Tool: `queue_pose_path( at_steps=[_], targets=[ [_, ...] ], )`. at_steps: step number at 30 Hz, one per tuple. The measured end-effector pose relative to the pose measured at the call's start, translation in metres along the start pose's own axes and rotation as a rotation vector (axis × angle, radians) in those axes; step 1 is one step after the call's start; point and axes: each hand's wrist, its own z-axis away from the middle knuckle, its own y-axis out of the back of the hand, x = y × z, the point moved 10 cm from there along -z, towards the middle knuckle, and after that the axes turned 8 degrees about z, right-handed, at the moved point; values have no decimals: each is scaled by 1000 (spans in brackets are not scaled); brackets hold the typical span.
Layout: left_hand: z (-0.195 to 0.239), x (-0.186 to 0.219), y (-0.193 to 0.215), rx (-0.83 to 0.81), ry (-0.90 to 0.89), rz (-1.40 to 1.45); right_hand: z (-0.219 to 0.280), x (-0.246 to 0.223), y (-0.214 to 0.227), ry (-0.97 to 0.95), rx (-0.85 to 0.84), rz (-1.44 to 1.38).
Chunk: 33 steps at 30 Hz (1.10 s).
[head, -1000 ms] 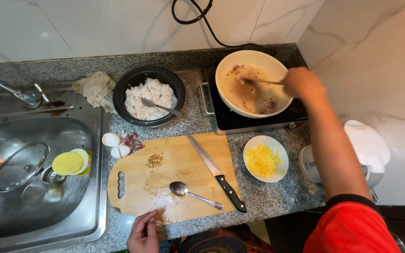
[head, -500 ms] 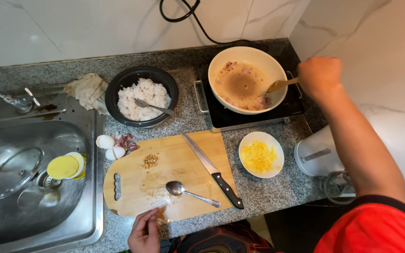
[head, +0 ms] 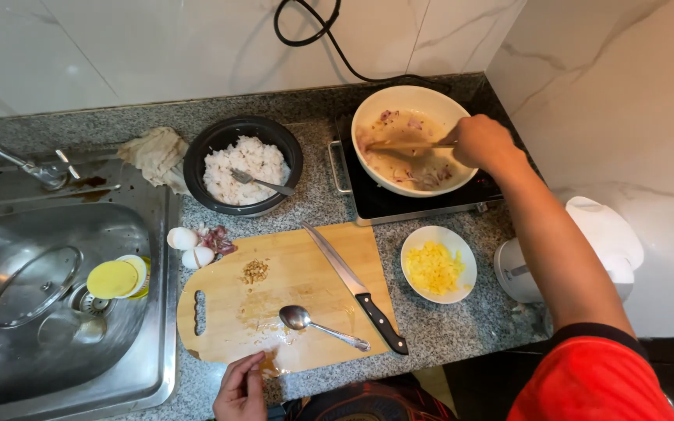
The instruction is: The person stirs a mixture in a pan on an induction cooktop, then adds chopped onions and cooked rice from a rice cooker pot. They stir the combined ingredients together in the pan using a wooden spatula.
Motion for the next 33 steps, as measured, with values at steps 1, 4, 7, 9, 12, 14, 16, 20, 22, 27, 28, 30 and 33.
queue_pose_path(
  at_steps=[1,4,7,9,12,14,16,20,22,27,28,30,33],
  targets=[
    [0,-1,3,5,-2,1,-5,11,-4,5,3,0],
    [1,-9,11,27,-3,11,-19,60,-11,-196,53,141],
    [3,-13,16,31,-28,-5,-31,83,-20,-301,100,188],
    [4,-13,16,34,-3,24,-43,77,-31,-306,119,63],
    [5,10,7,50,32,-24,-52,33,-33,-278,21,-95],
    [4,12,5,45,22,-28,-41,6,-17,-193,11,-77],
    [2,13,8,41,10,-32,-22,-18,5,-109,1,-61],
    [0,2,8,24,18,-13,40,-33,50,32,-155,151],
    [-2,-1,7,19,17,-5,66,-20,66,15,-200,224],
    [-5,4,-7,-54,34,-29,83,0,68,-42,-253,102],
    [-4,7,-9,-59,35,-31,78,4,59,-47,-256,99],
    [-5,15,-12,-47,42,-12,67,19,44,-156,-283,87],
    [-4,11,-8,-58,69,-11,56,57,37,-287,-167,99]
  ],
)
